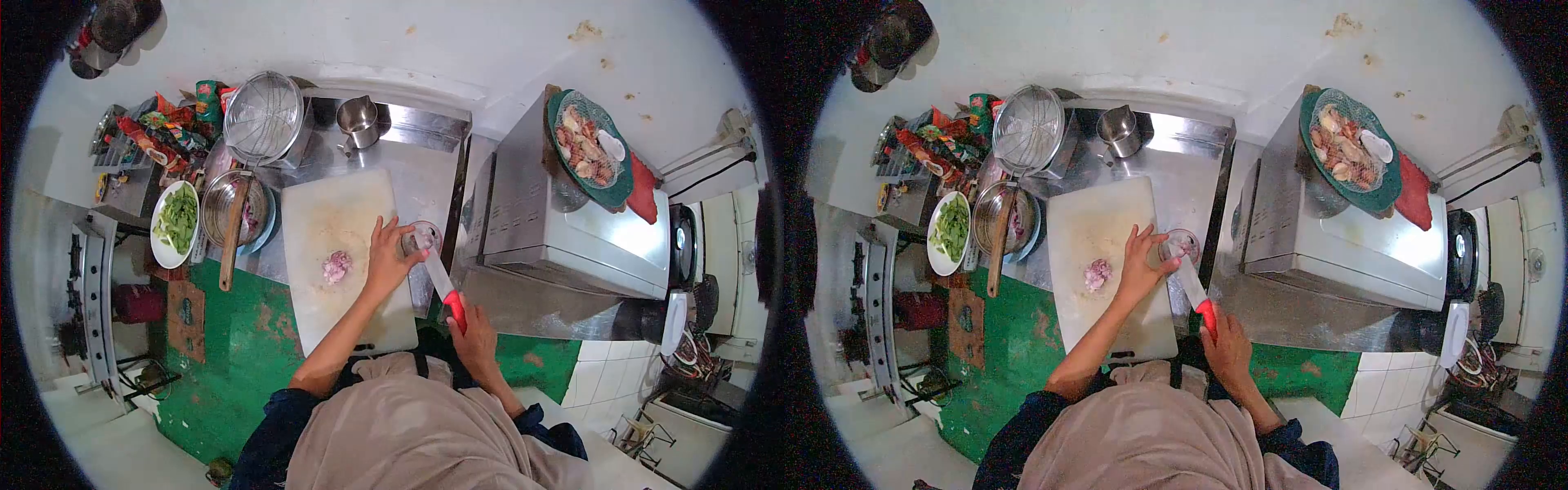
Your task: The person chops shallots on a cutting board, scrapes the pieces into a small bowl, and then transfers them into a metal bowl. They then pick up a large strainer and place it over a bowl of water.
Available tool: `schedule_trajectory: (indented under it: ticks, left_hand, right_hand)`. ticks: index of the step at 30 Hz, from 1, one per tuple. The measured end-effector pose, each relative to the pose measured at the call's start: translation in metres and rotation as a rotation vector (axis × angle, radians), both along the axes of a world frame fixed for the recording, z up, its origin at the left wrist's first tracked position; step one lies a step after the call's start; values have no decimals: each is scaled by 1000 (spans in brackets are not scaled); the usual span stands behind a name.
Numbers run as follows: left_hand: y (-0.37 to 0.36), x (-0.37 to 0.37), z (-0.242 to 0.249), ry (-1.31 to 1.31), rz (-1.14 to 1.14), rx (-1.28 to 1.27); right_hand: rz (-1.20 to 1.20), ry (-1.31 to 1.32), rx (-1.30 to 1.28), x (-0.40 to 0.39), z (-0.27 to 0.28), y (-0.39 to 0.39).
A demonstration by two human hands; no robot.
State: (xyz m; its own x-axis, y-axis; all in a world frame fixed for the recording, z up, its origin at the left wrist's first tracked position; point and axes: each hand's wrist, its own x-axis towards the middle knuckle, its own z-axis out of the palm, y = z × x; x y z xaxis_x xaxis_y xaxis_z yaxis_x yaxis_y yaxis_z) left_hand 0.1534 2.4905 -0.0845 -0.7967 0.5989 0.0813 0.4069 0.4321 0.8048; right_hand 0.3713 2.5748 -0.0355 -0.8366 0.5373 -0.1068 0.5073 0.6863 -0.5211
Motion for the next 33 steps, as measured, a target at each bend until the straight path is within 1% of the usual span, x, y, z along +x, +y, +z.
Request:
schedule_trajectory:
  ticks: [5, 7, 13, 17, 20, 23, 25, 29, 32, 33]
  left_hand:
    - [6, -3, -4, -24, -8, 21]
    - [8, -3, -9, 9, 23, 33]
    - [14, -3, -16, 41, 22, 24]
    - [17, -4, -17, 10, 13, 3]
    - [18, -8, -13, 21, -91, 33]
    - [20, -6, -24, 85, -40, 62]
    - [20, -6, -16, 25, -10, 87]
    - [20, -7, -11, -60, 41, 111]
    - [19, -10, -21, -259, 80, 114]
    - [19, -10, -19, -249, 84, 109]
  right_hand:
    - [1, 19, 62, 5, -4, -3]
    - [7, 37, 69, 6, -3, -2]
    - [-21, -56, 94, 11, -1, -3]
    - [-22, -28, 99, 15, -7, -2]
    - [-18, -16, 98, 13, -3, -3]
    - [-22, 26, 96, 11, -1, -5]
    - [-24, 54, 116, 11, -2, -6]
    - [-52, -8, 35, 12, 1, -3]
    - [-77, -49, -24, 13, 3, 0]
    - [-88, -49, -36, 13, 3, 0]
